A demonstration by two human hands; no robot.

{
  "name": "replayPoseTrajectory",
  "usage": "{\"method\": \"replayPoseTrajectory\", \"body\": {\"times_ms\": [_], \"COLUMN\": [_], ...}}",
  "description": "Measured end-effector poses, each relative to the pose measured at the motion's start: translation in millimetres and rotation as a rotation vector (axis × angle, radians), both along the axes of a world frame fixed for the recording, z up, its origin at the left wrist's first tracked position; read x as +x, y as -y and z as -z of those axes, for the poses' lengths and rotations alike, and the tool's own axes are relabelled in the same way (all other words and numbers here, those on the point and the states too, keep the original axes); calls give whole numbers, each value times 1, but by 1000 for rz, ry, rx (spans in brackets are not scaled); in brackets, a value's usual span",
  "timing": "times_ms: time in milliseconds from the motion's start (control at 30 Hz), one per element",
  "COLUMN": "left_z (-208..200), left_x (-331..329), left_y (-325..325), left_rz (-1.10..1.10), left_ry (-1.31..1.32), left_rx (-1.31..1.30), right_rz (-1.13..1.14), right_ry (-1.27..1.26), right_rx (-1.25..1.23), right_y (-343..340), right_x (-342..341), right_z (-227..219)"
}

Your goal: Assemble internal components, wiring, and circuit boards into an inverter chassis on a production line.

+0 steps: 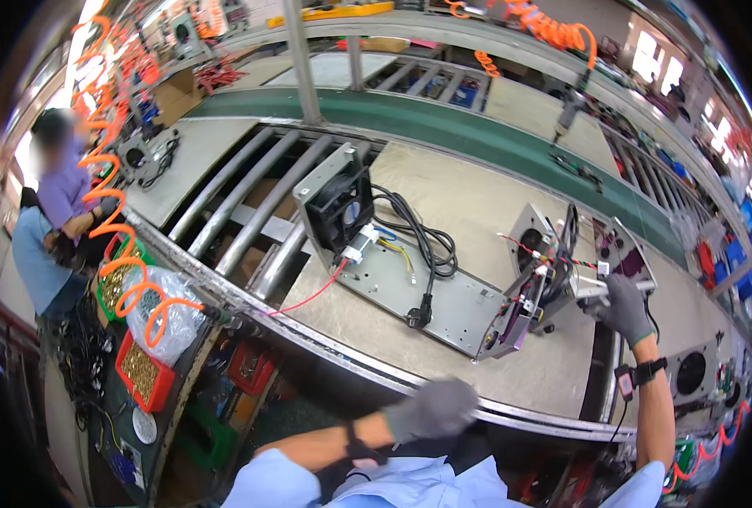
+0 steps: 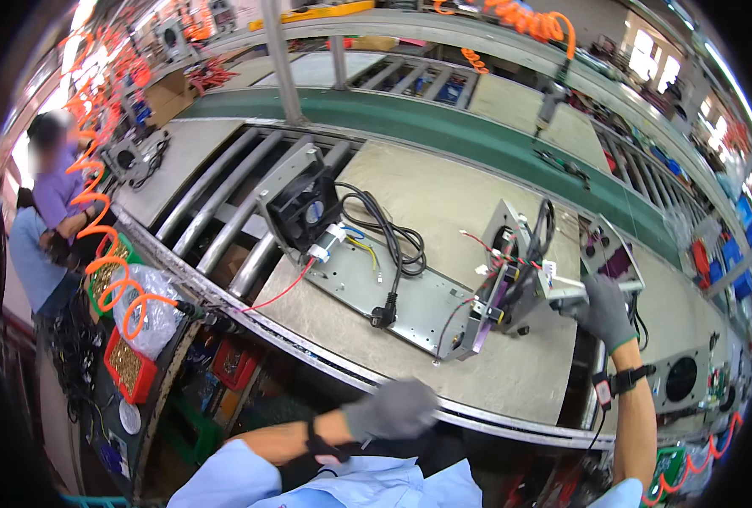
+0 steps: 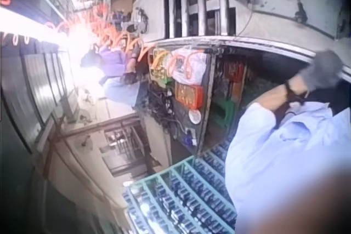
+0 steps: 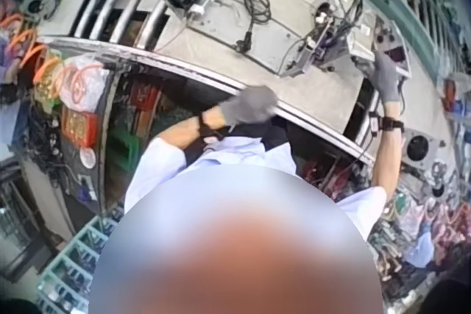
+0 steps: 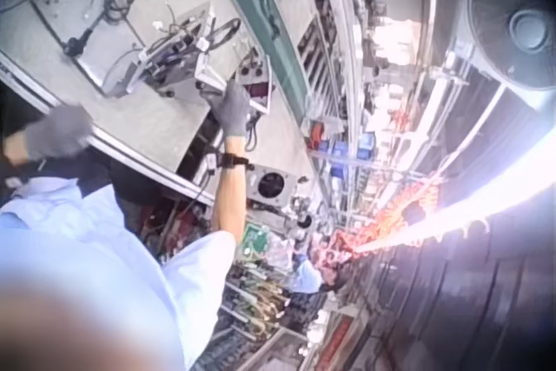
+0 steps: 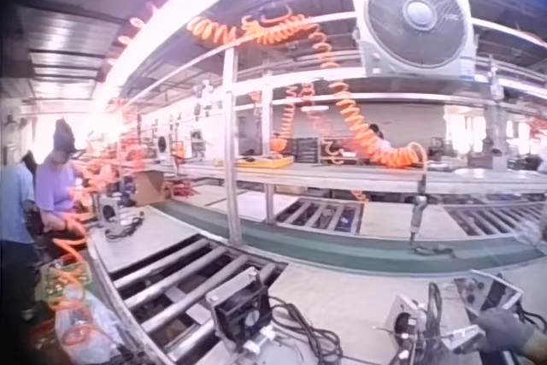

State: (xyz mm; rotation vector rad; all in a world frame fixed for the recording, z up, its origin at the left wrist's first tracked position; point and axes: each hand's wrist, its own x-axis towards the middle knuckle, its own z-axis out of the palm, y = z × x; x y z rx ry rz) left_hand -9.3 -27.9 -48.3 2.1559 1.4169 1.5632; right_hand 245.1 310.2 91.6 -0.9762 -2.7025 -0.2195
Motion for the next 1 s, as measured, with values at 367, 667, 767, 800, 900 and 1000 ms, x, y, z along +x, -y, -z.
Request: {"method": "replayPoseTrajectory", "body": {"times_ms": [367,667,767,800,900,1000], "left_z": [-18,0,1,2,2,1], "left_x": [-162,-167,-158,-155,-148,-139], "left_y": [-51,-46,-38,-34,-26,-22], "left_rz": [-396,-351,-295,-277,-203,-125], "left_ry": [-697,-666,-621,-609,-575,-637], "left_rx": [-243,-76,-71,-64,-104,-248], "right_rz": [-197,-269,-260,-257,-256,-276], "right_ry": [37,293,358,377,418,415], "right_rx": [126,165,208,221,221,224], "right_y": [-16,-34,-47,-54,-74,-88], "right_x": [16,8,7,5,-9,-37], "right_z": [5,-27,-42,-47,-57,-58]}}
